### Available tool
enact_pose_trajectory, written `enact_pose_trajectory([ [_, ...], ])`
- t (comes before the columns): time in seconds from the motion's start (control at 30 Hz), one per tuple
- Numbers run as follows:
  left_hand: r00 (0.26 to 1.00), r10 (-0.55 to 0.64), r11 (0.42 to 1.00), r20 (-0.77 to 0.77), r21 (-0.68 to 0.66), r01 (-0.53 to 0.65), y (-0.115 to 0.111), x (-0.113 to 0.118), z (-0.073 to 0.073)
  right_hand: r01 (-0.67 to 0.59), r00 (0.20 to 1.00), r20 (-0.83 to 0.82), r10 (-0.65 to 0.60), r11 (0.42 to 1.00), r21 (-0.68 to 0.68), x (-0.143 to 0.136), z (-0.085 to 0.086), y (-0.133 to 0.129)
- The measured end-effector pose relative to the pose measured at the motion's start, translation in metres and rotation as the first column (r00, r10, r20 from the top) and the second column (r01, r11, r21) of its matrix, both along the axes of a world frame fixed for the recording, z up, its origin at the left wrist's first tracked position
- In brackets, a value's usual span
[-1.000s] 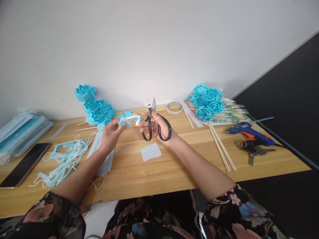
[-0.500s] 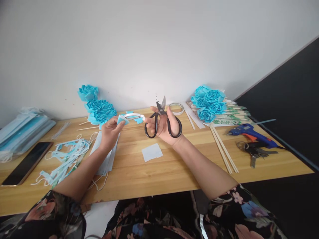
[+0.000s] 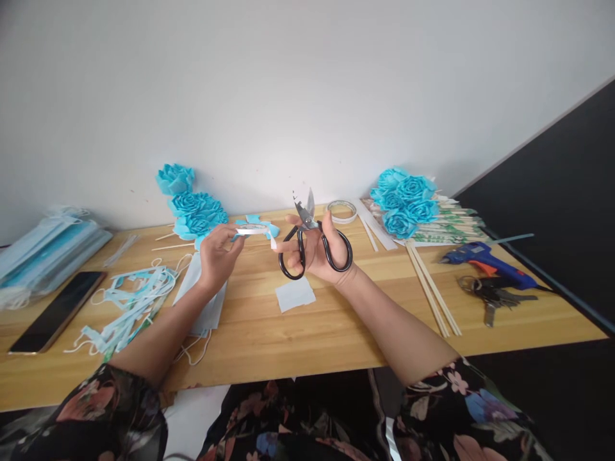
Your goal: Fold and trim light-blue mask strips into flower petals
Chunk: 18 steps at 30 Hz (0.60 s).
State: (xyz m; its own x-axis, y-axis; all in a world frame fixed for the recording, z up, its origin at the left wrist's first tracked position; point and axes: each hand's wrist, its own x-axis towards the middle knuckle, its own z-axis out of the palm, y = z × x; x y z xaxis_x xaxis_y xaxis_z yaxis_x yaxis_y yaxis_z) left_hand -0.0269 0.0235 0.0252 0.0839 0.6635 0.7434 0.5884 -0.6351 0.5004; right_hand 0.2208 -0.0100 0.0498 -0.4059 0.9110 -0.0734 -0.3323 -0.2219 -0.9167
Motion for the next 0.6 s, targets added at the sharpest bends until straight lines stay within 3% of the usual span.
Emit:
enact_pose_trajectory([
  [0.23,0.992,0.121,0.992,0.021,-0.032,-0.120,0.015,-0.017,-0.006,0.001,1.000,-0.028,-0.001,1.000,0.016,0.004,0.003,-0.005],
  [0.43,0.990,-0.051,0.989,0.132,-0.132,0.068,0.001,-0.005,-0.001,-0.177,0.961,-0.210,0.178,0.984,0.023,-0.005,0.001,0.000],
  [0.6,0.972,-0.121,0.958,0.203,-0.232,0.168,-0.006,0.001,0.000,-0.380,0.906,-0.180,0.384,0.923,0.056,-0.011,-0.010,0.000],
])
